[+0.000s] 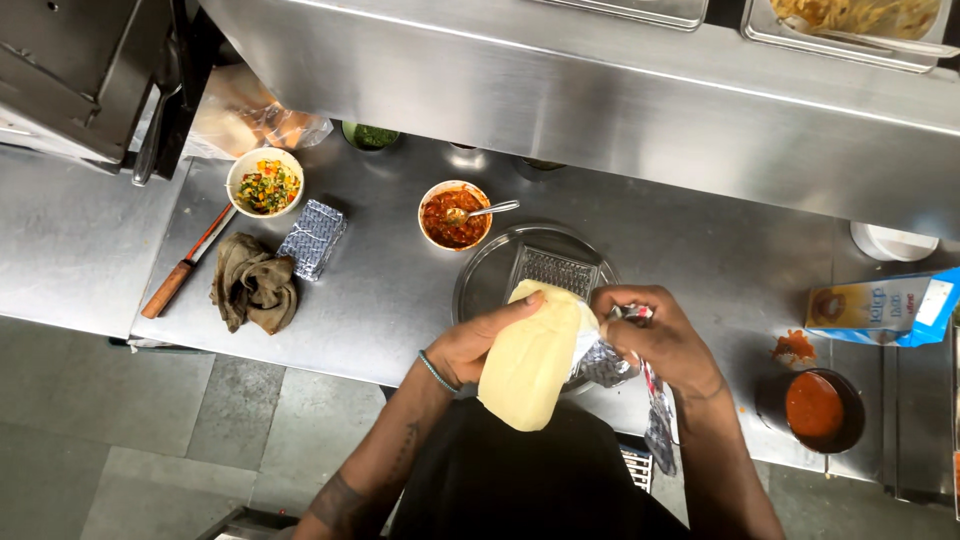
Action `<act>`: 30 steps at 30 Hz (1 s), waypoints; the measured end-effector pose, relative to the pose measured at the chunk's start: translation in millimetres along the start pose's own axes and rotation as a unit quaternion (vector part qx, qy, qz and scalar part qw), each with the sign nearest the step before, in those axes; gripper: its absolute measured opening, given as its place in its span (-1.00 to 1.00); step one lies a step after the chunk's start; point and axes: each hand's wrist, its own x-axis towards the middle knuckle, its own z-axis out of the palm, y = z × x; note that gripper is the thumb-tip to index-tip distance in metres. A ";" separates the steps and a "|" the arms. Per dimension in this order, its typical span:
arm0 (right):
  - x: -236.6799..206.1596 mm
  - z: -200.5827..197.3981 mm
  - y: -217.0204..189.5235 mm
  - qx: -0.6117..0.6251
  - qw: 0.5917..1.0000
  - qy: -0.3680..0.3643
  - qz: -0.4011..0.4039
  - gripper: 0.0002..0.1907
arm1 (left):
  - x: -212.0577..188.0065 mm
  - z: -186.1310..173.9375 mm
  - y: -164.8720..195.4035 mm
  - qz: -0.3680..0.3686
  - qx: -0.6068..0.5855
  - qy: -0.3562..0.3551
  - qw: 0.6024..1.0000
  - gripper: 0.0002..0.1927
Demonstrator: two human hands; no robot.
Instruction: The person unwraps a block of cheese from foil wrapping and places it on a metal tray. The person then grates the cheese against a box grater resting on the tray, rubbing the block back and forth to collect shredded cheese on the tray.
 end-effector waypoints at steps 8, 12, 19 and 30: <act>11.4 -27.3 24.7 0.197 0.976 0.091 -0.009 -0.70 | -3.7 -2.1 9.1 0.026 -0.114 -0.105 0.988 -0.39; 10.4 -53.0 30.6 0.201 0.978 0.036 -0.043 -0.65 | -8.9 -8.8 16.3 0.070 -0.119 -0.126 0.982 -0.40; -8.1 -58.3 58.2 0.229 0.968 0.103 -0.015 -0.69 | -17.2 -56.5 30.9 0.179 0.194 0.310 0.913 -0.38; -75.9 -37.8 116.7 0.261 0.942 0.204 0.057 -0.76 | 61.8 -120.5 30.6 0.079 0.602 0.545 0.578 -0.33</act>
